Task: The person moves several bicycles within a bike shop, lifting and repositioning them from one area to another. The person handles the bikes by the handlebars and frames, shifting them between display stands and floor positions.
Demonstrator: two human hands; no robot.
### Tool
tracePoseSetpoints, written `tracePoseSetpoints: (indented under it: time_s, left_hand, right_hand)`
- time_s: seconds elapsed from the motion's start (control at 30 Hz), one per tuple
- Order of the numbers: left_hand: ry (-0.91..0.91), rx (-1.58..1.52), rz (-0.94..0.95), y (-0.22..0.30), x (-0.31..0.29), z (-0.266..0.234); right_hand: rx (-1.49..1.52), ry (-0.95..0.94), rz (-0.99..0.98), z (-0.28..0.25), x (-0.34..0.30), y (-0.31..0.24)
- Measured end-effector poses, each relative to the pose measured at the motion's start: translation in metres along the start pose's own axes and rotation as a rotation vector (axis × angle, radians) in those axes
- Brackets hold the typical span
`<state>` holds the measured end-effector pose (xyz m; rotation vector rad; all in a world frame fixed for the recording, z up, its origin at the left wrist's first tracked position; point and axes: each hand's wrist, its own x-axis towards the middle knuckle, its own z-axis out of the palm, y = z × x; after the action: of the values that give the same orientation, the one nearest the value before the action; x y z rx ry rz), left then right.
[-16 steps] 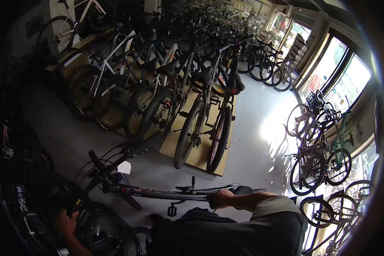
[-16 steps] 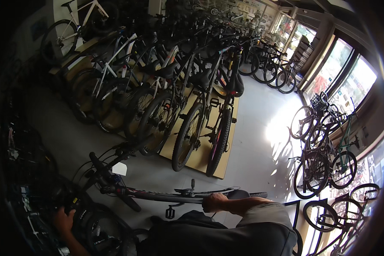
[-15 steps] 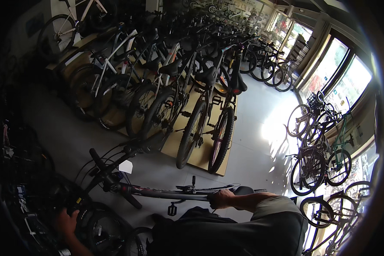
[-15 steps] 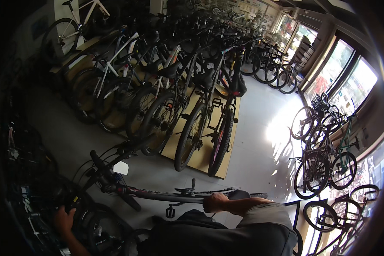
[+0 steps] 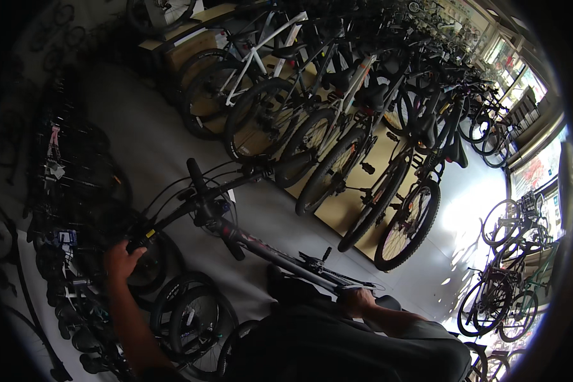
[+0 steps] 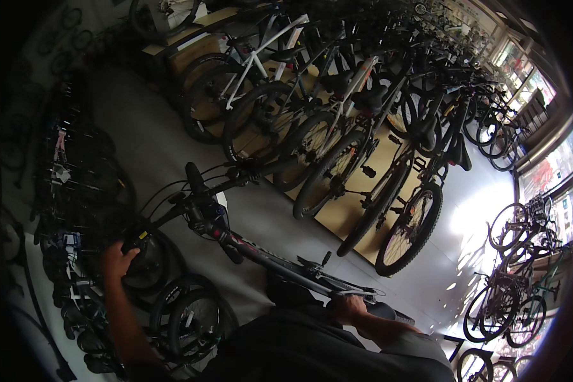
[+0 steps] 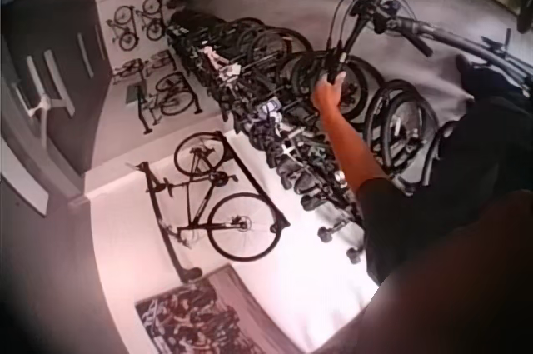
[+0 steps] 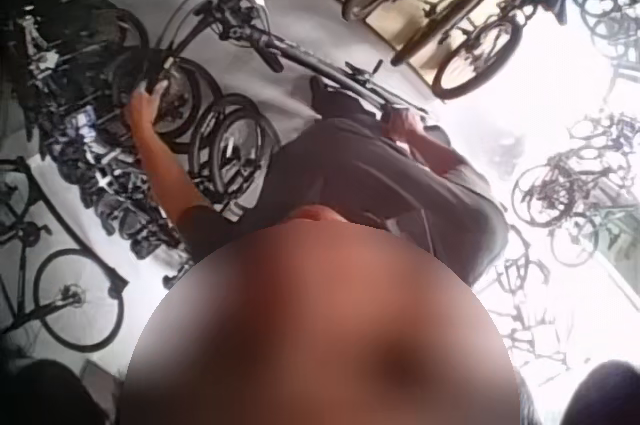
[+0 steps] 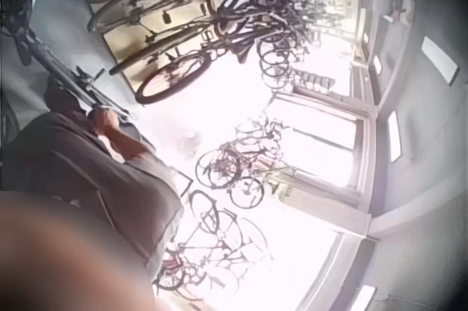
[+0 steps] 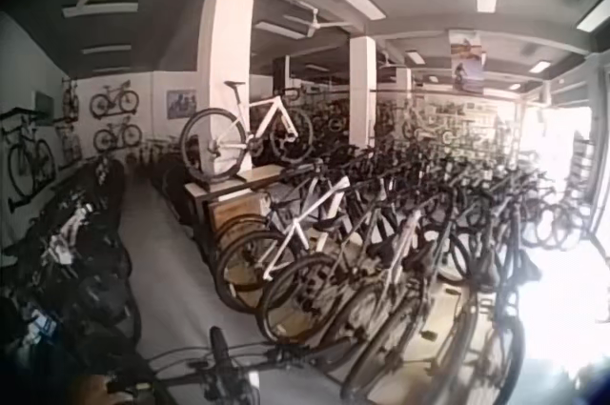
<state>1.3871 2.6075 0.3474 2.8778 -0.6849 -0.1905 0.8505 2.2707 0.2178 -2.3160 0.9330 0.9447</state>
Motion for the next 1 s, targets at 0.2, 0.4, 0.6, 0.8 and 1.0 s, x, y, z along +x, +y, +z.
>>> tracePoseSetpoints:
  time_s: [0.2,0.4,0.6,0.8,1.0]
  left_hand:
    - [-0.001,0.107,-0.093,0.001,0.057,-0.004]
    - [0.315,-0.032,-0.048,-0.008,0.113,0.007]
    - [0.408,-0.085,0.053,-0.029,0.181,-0.005]
    - [0.378,0.043,0.055,-0.055,0.254,-0.023]
    - [0.365,0.077,0.108,-0.089,0.335,-0.028]
  right_hand:
    - [0.08,0.038,0.033,-0.055,0.043,-0.05]
    - [0.074,-0.016,0.076,-0.104,0.073,-0.09]
    - [0.052,0.049,0.149,-0.131,0.109,-0.142]
    - [0.008,0.145,0.209,-0.155,0.149,-0.197]
    - [0.049,0.248,0.17,-0.189,0.202,-0.259]
